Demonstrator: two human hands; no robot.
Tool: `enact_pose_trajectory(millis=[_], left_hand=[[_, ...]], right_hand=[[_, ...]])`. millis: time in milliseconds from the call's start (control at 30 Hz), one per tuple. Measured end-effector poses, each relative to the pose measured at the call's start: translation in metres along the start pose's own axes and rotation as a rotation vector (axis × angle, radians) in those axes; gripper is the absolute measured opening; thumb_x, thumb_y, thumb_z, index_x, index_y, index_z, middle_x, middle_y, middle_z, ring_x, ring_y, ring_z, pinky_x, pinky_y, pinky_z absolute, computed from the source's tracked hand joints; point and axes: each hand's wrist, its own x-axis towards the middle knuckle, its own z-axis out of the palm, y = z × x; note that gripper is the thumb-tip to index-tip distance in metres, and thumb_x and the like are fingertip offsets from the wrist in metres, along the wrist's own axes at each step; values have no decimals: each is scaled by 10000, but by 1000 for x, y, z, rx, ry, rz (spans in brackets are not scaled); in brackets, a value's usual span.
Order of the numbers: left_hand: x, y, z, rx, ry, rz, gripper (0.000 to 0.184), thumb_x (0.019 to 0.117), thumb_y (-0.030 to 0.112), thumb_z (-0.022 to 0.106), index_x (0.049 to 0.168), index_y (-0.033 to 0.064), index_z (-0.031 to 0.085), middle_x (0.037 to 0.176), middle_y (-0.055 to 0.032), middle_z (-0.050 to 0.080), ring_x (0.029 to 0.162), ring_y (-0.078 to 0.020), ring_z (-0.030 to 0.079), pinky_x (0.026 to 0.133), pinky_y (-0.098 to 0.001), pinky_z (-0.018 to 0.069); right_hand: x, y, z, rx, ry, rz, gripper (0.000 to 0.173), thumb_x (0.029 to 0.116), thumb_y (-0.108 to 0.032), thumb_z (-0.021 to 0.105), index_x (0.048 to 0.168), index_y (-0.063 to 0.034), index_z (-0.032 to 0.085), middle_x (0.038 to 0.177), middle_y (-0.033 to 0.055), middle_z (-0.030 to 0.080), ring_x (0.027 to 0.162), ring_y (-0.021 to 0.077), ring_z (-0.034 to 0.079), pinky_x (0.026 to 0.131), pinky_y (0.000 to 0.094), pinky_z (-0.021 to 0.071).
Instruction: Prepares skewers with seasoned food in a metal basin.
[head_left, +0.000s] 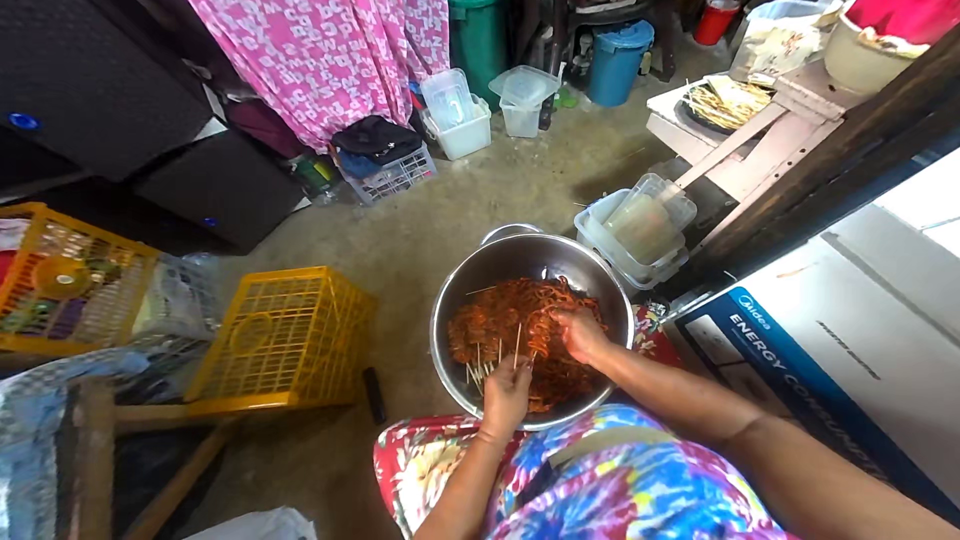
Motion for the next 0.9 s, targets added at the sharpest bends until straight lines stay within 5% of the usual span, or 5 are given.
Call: enact_pose_trajectory(millis=[200, 333, 667, 900], left_hand=[[0, 2, 0, 16, 6, -6, 145, 954, 44, 557, 1011, -4, 681, 655, 74, 576, 544, 43, 483, 540, -146, 419], [0, 0, 0, -6, 4, 10, 144, 955, 41, 556, 1011, -1, 682, 655, 79, 580, 542, 44, 487, 537, -143, 419], [2, 3, -2, 31, 5, -12, 156, 957, 45, 556, 1028, -5, 686, 694, 58, 604, 574, 39, 506, 565, -153, 437], [1, 3, -2, 41, -2, -22, 146, 961, 49, 580, 1031, -11, 693, 707, 20, 634, 585, 1, 543, 585, -189, 475]], right_hand=[[7, -9, -6, 47, -4, 104, 305, 1115, -237, 372, 1117, -33, 599, 894, 59, 642, 763, 148, 630, 700, 324, 548], [6, -14, -5, 69, -3, 148, 139, 1051, -92, 486, 1100, -16, 592, 942, 85, 652, 825, 172, 658, 758, 355, 575], [7, -10, -7, 30, -72, 161, 150, 1038, -54, 527, 1160, 22, 571, 1025, 110, 659, 908, 195, 667, 814, 386, 582], [8, -5, -7, -204, 21, 3, 213, 917, 21, 686, 1129, 34, 670, 1014, 102, 685, 809, 134, 634, 692, 299, 543]])
